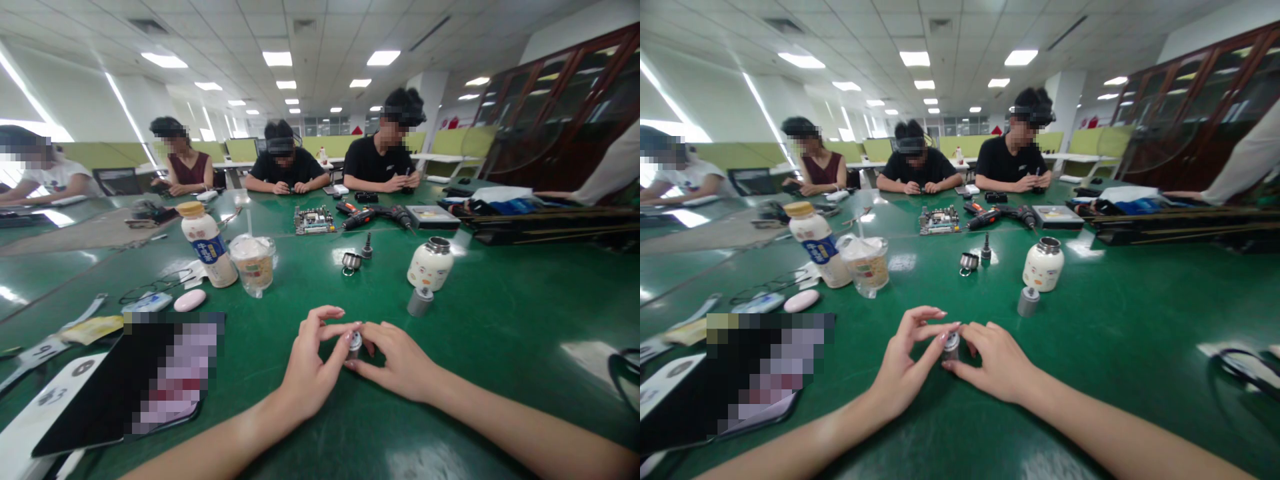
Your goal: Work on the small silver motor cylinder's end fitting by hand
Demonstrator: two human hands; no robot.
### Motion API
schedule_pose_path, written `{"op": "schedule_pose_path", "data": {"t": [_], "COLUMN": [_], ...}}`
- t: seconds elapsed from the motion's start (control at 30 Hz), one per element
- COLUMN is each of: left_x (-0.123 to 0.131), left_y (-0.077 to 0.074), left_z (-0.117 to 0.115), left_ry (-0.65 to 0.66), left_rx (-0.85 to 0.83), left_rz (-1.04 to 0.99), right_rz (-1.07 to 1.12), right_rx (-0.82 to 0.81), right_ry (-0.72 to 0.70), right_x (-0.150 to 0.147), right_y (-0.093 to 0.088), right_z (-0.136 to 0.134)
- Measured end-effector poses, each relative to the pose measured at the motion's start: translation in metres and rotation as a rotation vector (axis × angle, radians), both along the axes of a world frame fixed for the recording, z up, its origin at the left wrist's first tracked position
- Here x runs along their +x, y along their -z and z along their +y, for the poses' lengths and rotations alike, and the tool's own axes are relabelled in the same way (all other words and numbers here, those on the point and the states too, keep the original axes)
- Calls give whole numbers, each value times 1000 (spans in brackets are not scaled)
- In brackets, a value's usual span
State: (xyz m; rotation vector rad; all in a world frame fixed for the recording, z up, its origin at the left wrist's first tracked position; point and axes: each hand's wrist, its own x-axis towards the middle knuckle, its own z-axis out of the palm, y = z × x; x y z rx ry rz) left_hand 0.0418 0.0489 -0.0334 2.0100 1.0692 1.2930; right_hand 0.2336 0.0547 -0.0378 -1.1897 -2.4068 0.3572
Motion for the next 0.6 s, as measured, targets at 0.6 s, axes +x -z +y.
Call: {"op": "schedule_pose_path", "data": {"t": [0.6], "left_x": [-4], "left_y": [-2], "left_z": [24], "left_ry": [-381], "left_rx": [17], "left_rz": [-31], "right_rz": [7], "right_rx": [-19], "right_ry": [8], "right_x": [-2], "right_y": [-4], "right_z": [-1]}}
